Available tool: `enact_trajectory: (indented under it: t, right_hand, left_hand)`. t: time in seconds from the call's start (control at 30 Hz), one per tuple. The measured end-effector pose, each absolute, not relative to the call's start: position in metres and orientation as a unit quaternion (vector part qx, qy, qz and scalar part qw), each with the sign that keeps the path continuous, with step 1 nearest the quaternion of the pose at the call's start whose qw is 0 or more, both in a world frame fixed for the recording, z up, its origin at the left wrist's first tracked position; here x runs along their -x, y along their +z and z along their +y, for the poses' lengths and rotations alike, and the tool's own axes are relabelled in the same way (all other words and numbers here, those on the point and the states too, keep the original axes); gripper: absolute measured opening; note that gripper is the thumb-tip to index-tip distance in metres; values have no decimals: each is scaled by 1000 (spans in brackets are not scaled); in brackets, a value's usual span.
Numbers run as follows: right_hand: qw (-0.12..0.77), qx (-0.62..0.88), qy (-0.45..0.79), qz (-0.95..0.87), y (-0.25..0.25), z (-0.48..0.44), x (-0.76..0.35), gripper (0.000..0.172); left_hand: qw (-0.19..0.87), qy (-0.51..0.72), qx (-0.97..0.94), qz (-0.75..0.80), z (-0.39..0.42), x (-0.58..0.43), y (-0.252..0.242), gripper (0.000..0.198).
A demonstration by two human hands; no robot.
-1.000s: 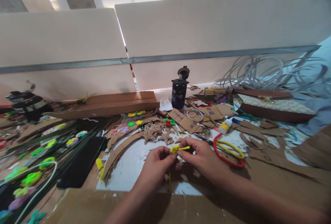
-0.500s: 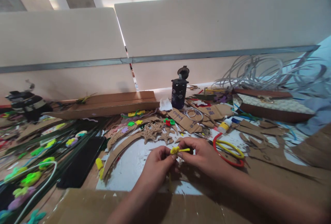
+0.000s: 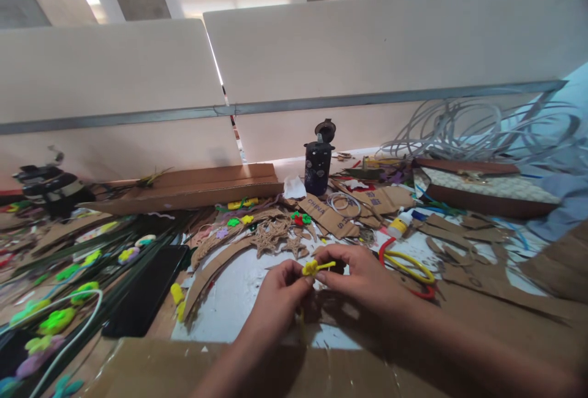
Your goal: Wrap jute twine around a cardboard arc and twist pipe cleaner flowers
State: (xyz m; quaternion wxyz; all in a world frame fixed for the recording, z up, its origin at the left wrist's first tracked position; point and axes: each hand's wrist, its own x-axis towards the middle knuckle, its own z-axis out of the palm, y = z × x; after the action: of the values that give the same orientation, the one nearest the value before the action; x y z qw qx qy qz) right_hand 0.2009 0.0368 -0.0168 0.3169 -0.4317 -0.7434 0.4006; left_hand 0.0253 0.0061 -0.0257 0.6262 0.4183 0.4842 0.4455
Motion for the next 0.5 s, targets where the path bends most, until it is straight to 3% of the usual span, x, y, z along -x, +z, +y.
enact_trajectory:
  t: [0.33,0.5]
  right_hand:
    - [299,427,342,-782,-12,36,-201,10]
    - [326,435,373,-752,-22,36,-201,7]
  left_hand:
    - [646,429,-417,474,8,-21,-33,16]
    - [653,432,-416,463,8,-22,-36,23]
